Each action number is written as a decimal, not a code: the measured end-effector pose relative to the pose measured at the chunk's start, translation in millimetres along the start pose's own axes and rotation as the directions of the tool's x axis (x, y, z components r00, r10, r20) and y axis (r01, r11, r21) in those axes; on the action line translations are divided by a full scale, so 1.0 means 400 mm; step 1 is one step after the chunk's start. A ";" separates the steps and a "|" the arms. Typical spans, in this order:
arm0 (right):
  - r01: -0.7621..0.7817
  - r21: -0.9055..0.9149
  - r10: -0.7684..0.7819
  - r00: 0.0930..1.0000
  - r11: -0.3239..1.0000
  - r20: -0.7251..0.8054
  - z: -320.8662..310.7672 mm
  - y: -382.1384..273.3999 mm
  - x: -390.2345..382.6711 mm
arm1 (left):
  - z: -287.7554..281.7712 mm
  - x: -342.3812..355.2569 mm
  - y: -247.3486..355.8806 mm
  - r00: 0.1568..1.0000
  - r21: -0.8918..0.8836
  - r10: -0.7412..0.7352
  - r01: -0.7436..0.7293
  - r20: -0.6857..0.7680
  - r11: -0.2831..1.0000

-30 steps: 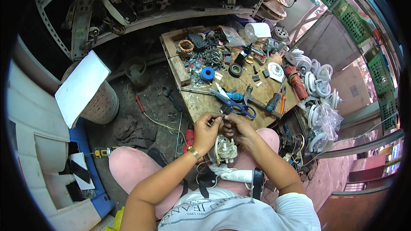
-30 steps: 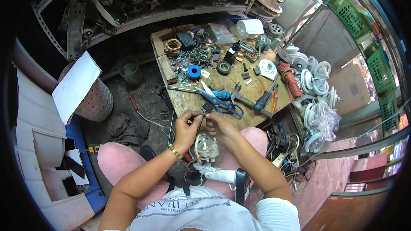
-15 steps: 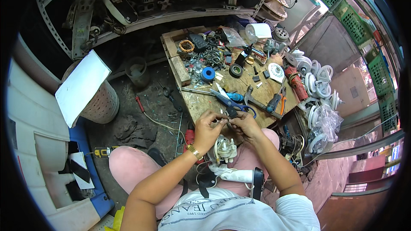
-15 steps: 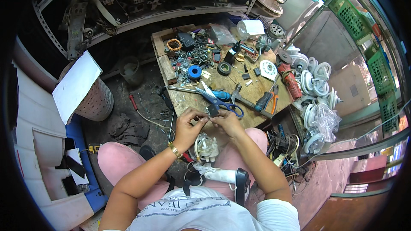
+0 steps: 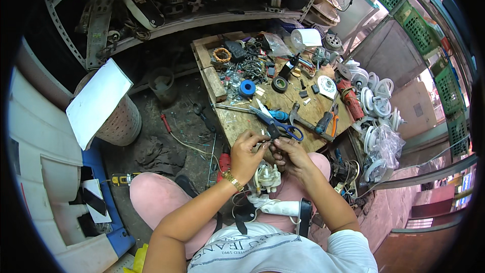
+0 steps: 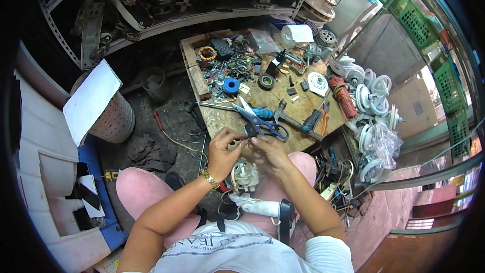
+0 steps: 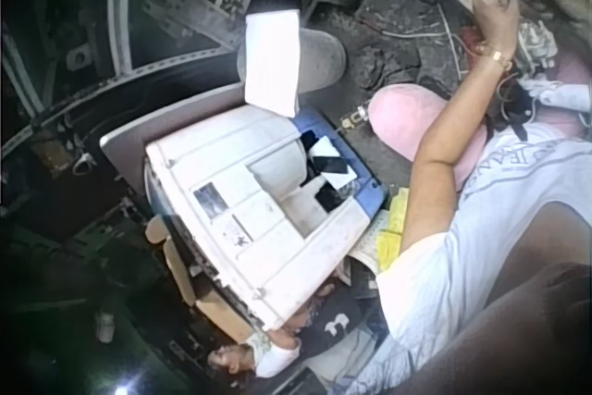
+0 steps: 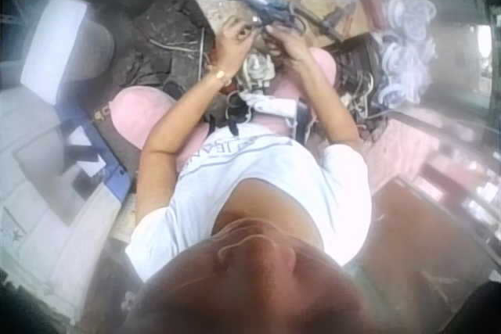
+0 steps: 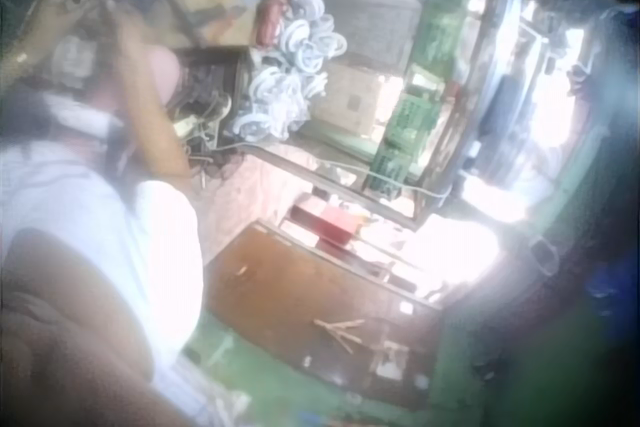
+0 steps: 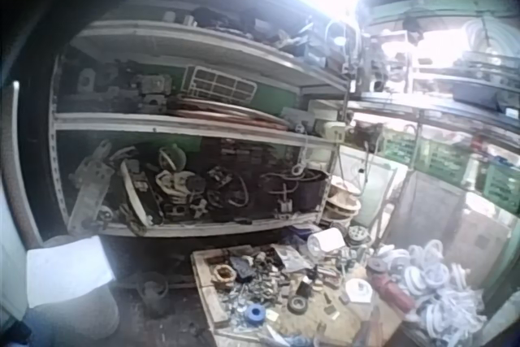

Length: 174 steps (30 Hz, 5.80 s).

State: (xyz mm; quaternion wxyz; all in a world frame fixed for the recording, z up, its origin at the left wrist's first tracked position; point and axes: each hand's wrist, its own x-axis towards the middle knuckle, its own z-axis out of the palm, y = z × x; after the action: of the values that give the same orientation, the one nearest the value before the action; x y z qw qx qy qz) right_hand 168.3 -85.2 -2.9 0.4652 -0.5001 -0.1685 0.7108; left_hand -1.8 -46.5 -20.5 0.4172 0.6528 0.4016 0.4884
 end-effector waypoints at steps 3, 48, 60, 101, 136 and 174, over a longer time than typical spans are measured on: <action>-0.006 0.014 0.006 1.000 1.000 0.006 0.003 -0.002 -0.004 | -0.008 -0.001 0.003 0.998 0.086 0.055 -0.055 0.006 0.995; 0.544 -0.788 -0.717 0.668 0.287 0.200 0.012 0.003 0.010 | 0.031 0.003 -0.109 0.899 -0.653 -0.350 0.433 0.264 0.621; 0.567 -0.801 -0.736 0.623 0.190 0.266 0.013 0.013 0.031 | 0.007 0.011 -0.078 0.710 -0.506 -0.502 0.704 0.493 0.499; 0.544 -0.727 -0.695 0.707 0.418 0.130 0.029 0.046 0.038 | -0.006 -0.006 -0.088 0.829 -0.746 -0.378 0.546 0.413 0.382; 0.585 -0.705 -0.851 0.523 0.401 -0.049 0.054 0.060 0.003 | 0.007 0.002 -0.070 0.986 0.083 0.032 -0.046 0.166 0.995; 0.626 -0.779 -0.717 0.545 0.003 0.435 0.025 -0.008 0.011 | 0.006 -0.006 -0.093 0.818 -0.581 -0.299 0.563 0.491 0.587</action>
State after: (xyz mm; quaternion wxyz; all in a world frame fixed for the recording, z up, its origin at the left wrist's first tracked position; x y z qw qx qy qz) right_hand 161.0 -77.6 1.4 0.4126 -0.5472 -0.7077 0.1720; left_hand -4.3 -37.0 -56.5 0.8036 0.3969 0.2533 0.3640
